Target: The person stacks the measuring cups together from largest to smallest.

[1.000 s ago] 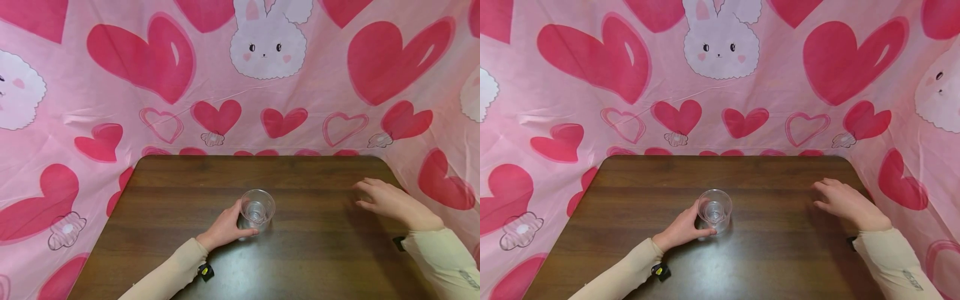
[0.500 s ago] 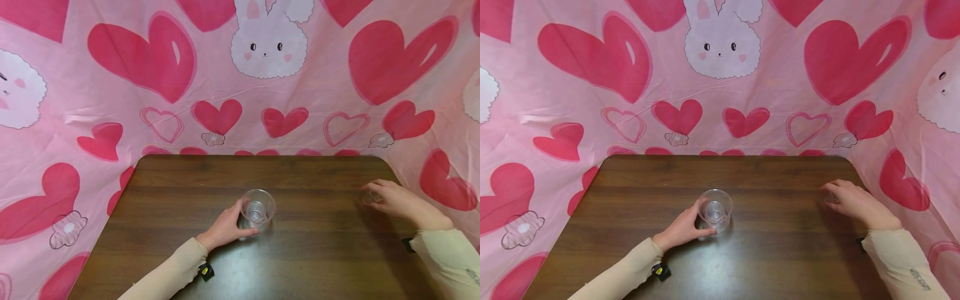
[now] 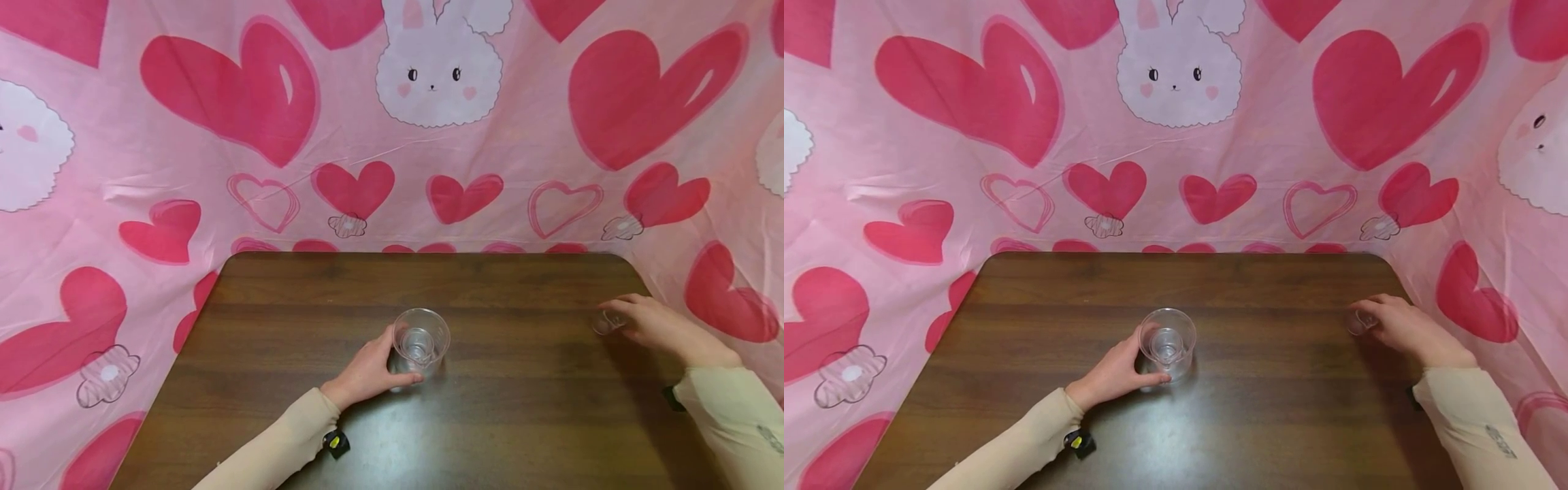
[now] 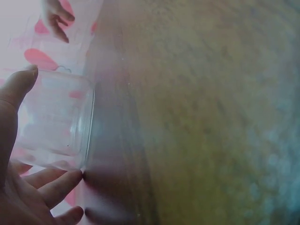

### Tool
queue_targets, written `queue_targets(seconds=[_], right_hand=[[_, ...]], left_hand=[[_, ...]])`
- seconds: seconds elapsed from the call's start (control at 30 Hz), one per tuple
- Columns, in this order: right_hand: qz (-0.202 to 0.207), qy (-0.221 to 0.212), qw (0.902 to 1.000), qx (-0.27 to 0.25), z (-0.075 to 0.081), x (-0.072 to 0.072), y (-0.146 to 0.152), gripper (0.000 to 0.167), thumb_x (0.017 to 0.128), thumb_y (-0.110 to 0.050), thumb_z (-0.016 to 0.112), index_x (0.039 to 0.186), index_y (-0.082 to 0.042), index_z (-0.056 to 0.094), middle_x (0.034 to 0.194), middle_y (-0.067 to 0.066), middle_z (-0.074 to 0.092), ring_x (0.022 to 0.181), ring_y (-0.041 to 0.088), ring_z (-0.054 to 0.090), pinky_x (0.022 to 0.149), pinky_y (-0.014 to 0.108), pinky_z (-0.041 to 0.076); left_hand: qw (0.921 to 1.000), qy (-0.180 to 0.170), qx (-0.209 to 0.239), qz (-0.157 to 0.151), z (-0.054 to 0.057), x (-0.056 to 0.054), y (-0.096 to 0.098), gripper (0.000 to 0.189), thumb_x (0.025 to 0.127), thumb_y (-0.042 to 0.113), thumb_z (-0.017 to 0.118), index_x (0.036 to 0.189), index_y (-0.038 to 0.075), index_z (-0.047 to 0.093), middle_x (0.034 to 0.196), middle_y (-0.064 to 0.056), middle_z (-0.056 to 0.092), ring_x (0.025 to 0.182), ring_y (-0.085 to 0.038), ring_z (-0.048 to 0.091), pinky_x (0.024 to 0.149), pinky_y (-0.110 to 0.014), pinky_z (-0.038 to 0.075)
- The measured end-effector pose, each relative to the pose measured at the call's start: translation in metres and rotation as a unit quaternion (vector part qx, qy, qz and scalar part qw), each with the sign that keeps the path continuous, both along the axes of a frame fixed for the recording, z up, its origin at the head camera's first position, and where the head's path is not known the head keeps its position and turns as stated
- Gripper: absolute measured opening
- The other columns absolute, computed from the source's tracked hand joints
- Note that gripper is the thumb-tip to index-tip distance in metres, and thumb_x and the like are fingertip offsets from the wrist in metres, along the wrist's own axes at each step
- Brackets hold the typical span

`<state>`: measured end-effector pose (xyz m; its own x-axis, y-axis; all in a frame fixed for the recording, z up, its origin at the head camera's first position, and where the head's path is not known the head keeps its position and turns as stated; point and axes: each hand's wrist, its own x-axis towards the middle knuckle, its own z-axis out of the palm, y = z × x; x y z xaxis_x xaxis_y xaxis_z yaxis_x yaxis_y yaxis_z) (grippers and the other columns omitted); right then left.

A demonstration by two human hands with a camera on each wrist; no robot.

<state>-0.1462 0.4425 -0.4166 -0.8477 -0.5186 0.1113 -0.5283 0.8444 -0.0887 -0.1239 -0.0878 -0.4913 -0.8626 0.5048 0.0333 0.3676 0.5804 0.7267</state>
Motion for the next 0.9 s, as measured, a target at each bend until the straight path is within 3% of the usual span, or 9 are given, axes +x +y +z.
queue_targets(seconds=[0.3,0.53,0.9], right_hand=[[0.001,0.002,1.0,-0.001,-0.007,-0.005,0.004,0.05,0.057,0.01,0.09,0.102,0.005,0.069,0.092,0.023,0.066,0.082,0.043,0.067,0.072,0.06,0.056],[-0.033,-0.043,0.9985,-0.003,-0.01,-0.008,0.007,0.049,0.063,0.009,0.087,0.107,0.008,0.067,0.096,0.03,0.066,0.089,0.05,0.066,0.079,0.065,0.054],[-0.048,-0.056,0.9972,0.008,-0.017,-0.014,0.016,0.048,0.066,0.008,0.086,0.108,0.009,0.063,0.093,0.028,0.064,0.085,0.047,0.065,0.076,0.062,0.055]], left_hand=[[0.9999,0.01,-0.003,-0.004,-0.001,0.0,-0.001,0.093,0.084,0.057,0.083,0.151,0.01,0.039,0.138,-0.005,0.061,0.124,-0.021,0.061,0.104,-0.045,0.05],[1.0,0.0,-0.001,-0.007,-0.001,-0.001,-0.001,0.093,0.084,0.056,0.083,0.152,0.011,0.038,0.139,-0.005,0.061,0.125,-0.02,0.06,0.105,-0.044,0.049],[0.9999,0.014,0.002,-0.004,-0.001,-0.001,0.001,0.092,0.083,0.054,0.085,0.151,0.01,0.04,0.135,-0.005,0.063,0.123,-0.021,0.062,0.104,-0.044,0.05]])
